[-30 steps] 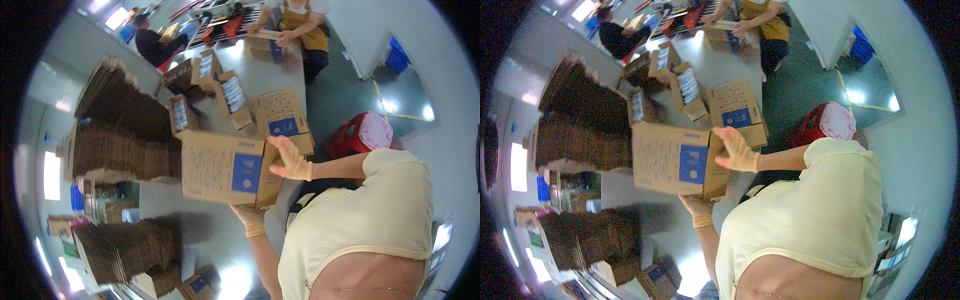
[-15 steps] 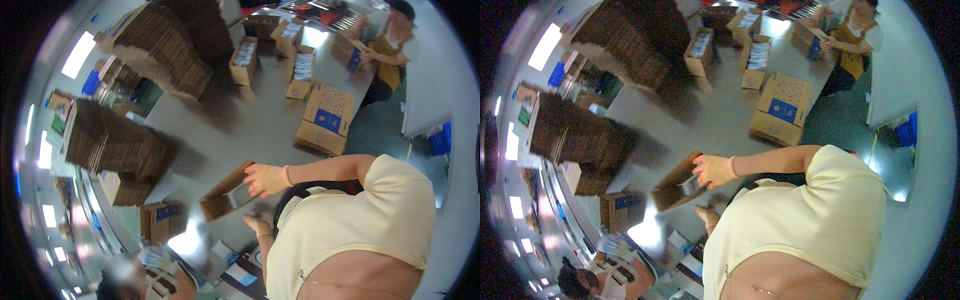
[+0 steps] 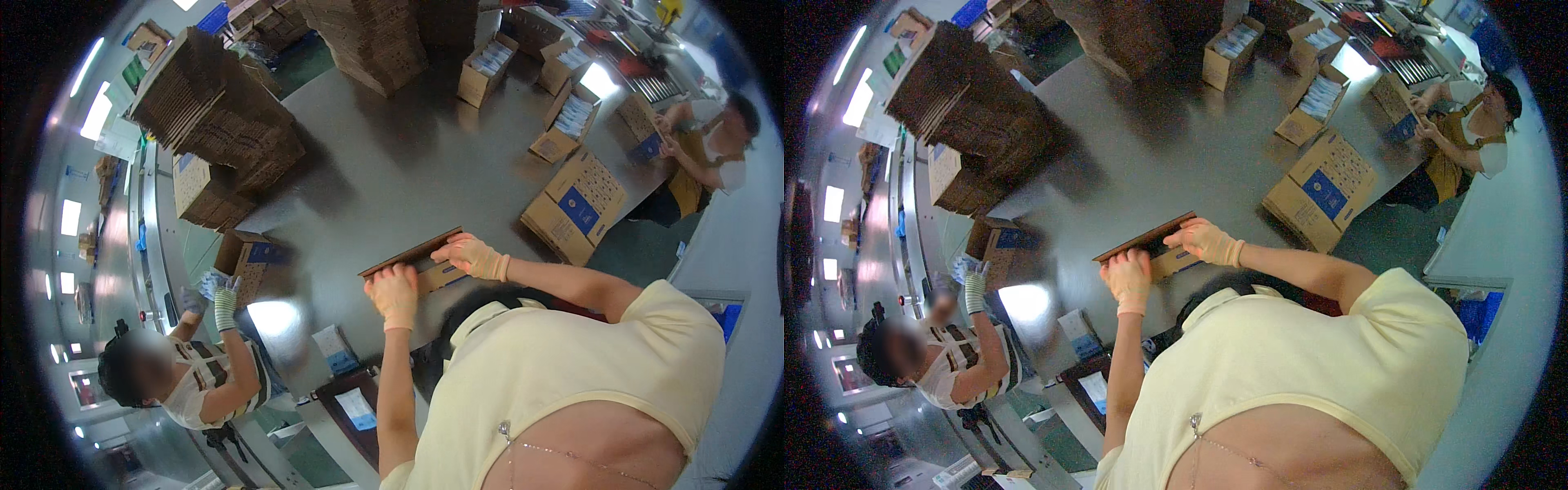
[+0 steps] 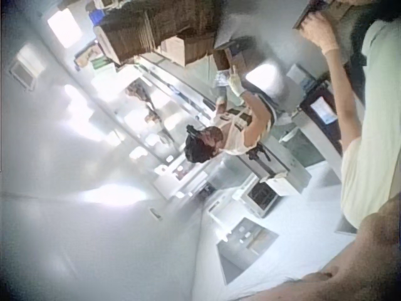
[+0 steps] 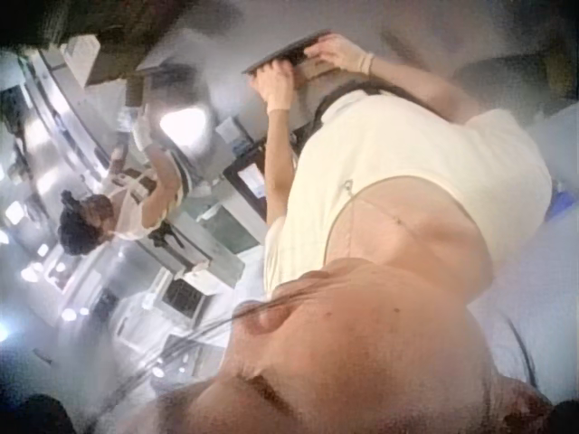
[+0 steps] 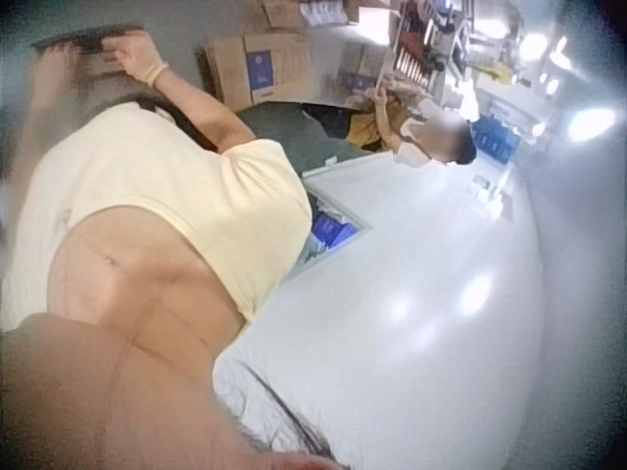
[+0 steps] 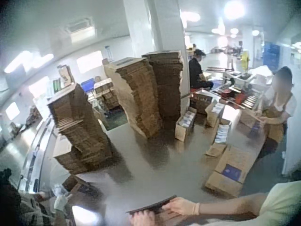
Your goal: The person places small white packets into a cardboard box on a table. They then close the box flaps and move the box aside. This process is repeated with multiple boxes.
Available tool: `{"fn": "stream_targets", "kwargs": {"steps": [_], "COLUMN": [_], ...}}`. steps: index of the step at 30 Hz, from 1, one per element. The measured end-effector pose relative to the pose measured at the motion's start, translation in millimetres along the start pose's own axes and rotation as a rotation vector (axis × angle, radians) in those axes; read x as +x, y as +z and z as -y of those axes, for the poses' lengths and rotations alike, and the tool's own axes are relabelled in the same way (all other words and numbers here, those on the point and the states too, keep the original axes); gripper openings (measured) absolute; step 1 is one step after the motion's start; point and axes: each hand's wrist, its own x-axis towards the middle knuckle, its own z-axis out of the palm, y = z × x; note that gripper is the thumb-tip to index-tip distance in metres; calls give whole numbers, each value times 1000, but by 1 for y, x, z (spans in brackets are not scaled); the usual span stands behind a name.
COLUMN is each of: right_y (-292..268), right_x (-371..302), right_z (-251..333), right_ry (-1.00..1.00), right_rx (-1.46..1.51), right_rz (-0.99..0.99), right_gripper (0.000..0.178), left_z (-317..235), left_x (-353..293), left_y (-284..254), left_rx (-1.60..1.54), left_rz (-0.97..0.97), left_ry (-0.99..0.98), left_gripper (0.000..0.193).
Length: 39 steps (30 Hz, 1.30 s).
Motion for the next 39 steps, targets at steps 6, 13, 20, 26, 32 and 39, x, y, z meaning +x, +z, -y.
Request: {"fn": "stream_targets", "kwargs": {"steps": [6,13,20,26,32,39], "right_y": [-5,-76,13,54,41,15], "right_x": [-9,-3,5,16,20,27], "right_z": [7,41,31,43,37,27], "right_ry": [9,-222,-168,-72,-305,-378], "right_rx": [-241,-366,-595,-644,-606,-489], "right_rz": [-98,224,768,812,690,793], "right_gripper": [45,49,15,10,9,9], "left_z": [-3,24,20,-19,64,-38], "left_x": [-13,12,-42,5,-34,3], "left_y": [20,29,149,17,92,27], "left_rx": [-160,-2333,-1573,-667,-2034,-260], "left_rz": [64,233,263,46,198,149], "left_ry": [240,-492,-804,-577,-1206,-700], "left_gripper": [23,44,43,31,30,86]}}
